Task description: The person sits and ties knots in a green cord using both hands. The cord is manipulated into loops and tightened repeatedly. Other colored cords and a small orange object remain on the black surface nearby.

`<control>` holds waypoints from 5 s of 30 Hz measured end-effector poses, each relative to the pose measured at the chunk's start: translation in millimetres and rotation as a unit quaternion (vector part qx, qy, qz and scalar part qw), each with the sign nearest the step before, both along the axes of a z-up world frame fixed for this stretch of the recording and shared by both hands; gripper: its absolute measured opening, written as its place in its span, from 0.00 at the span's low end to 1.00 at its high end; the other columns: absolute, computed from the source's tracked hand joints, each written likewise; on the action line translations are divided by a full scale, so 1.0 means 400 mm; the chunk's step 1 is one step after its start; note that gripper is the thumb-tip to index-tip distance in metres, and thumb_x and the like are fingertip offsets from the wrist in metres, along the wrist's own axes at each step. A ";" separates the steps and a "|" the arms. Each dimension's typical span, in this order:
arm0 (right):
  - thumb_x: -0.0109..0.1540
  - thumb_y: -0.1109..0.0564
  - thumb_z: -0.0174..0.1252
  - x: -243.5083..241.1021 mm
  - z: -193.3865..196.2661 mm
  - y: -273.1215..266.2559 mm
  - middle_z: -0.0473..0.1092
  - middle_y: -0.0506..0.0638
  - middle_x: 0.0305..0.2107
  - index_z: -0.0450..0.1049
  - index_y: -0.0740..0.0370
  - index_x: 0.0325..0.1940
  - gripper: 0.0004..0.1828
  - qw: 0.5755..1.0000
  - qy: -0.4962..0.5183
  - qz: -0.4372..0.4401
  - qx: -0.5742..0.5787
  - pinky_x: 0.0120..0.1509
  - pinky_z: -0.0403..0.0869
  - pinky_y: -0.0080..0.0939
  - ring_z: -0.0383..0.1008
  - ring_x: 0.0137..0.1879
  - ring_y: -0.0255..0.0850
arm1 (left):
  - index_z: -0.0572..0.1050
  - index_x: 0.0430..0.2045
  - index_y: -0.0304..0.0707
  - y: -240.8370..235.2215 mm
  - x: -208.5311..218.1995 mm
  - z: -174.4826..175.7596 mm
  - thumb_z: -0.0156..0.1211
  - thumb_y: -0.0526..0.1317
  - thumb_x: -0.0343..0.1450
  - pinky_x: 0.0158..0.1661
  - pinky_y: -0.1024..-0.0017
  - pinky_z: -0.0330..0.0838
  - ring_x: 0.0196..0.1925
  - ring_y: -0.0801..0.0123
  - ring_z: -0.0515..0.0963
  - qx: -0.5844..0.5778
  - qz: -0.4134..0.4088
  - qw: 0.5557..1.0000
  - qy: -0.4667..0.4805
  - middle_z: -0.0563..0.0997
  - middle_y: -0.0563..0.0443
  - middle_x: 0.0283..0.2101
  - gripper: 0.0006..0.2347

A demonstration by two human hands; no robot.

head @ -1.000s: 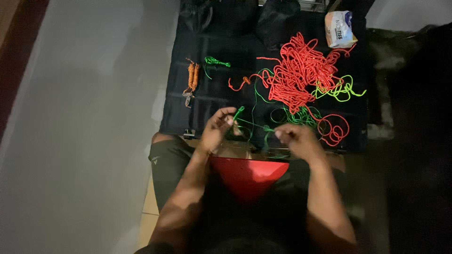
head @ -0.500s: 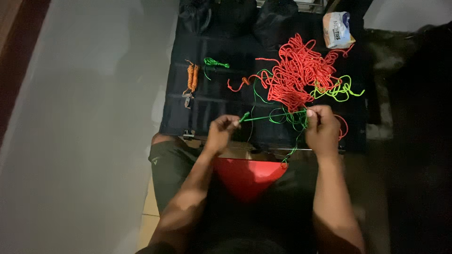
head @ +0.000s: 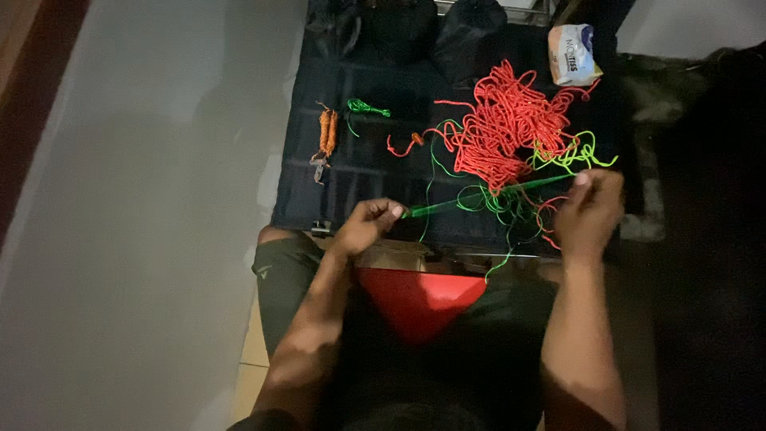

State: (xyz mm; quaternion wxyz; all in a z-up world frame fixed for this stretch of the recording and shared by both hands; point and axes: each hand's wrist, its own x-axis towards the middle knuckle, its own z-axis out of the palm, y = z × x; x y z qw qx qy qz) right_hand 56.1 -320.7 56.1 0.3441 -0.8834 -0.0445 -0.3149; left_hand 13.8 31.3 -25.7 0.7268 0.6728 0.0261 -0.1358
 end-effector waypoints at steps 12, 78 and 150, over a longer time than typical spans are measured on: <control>0.73 0.62 0.43 0.093 0.026 -0.214 0.68 0.66 0.31 0.64 0.70 0.46 0.07 0.975 -0.159 -0.132 -0.080 0.35 0.65 0.51 0.70 0.33 0.57 | 0.74 0.28 0.42 0.028 0.027 -0.058 0.53 0.44 0.73 0.22 0.75 0.63 0.18 0.77 0.67 0.018 0.135 0.990 -0.029 0.69 0.59 0.18 0.08; 0.64 0.56 0.59 0.164 -0.172 -0.186 0.73 0.49 0.27 0.74 0.49 0.37 0.02 0.981 0.012 -0.178 -0.083 0.42 0.74 0.48 0.77 0.38 0.52 | 0.79 0.30 0.36 0.072 0.000 0.355 0.60 0.41 0.68 0.38 0.58 0.69 0.32 0.47 0.78 0.244 -0.032 0.941 -0.232 0.79 0.36 0.27 0.07; 0.58 0.66 0.61 -0.143 -0.035 0.251 0.72 0.57 0.22 0.79 0.65 0.32 0.02 0.889 0.221 0.319 0.243 0.29 0.74 0.40 0.74 0.21 0.41 | 0.70 0.32 0.37 -0.086 -0.044 0.104 0.55 0.35 0.74 0.35 0.65 0.74 0.24 0.64 0.73 -0.296 0.230 0.921 -0.106 0.71 0.47 0.26 0.02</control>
